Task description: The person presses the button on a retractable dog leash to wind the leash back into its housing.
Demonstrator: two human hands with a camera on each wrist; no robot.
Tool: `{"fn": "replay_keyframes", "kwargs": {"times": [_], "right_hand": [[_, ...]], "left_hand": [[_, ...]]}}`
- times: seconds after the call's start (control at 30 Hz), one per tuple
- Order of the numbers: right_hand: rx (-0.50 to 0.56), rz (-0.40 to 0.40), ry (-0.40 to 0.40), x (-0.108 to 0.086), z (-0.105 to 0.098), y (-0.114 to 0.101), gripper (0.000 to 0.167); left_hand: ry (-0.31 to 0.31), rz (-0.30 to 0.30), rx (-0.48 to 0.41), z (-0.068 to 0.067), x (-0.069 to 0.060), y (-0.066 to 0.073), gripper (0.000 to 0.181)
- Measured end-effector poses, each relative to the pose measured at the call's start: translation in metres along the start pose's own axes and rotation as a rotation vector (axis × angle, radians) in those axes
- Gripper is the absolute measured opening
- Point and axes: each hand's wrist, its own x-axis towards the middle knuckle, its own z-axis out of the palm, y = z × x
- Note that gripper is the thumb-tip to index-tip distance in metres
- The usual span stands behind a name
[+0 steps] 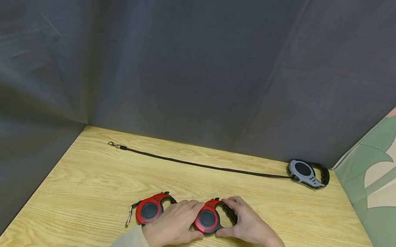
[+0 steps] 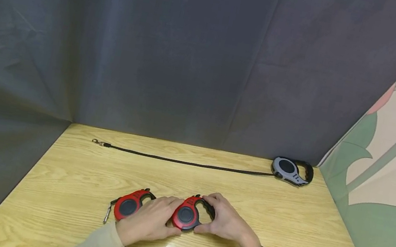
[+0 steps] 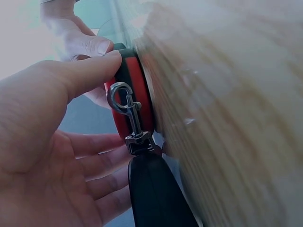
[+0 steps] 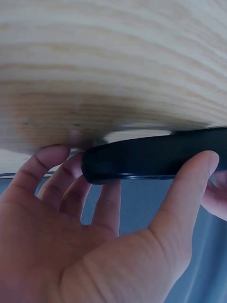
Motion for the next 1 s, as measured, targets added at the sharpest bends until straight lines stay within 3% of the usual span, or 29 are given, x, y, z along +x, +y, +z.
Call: {"fn": "replay_keyframes", "kwargs": {"times": [0.67, 0.87, 1.0], "right_hand": [[0.021, 0.016, 0.016, -0.005, -0.008, 0.002, 0.089], [0.069, 0.079, 0.022, -0.005, -0.014, 0.005, 0.087], [0.081, 0.113, 0.067, -0.005, -0.017, 0.009, 0.08]], "left_hand": [[-0.05, -0.004, -0.06, -0.011, -0.001, -0.005, 0.077], [-0.053, -0.007, -0.133, -0.013, -0.003, -0.013, 0.077], [-0.027, -0.013, -0.142, -0.016, -0.005, -0.02, 0.071]]}}
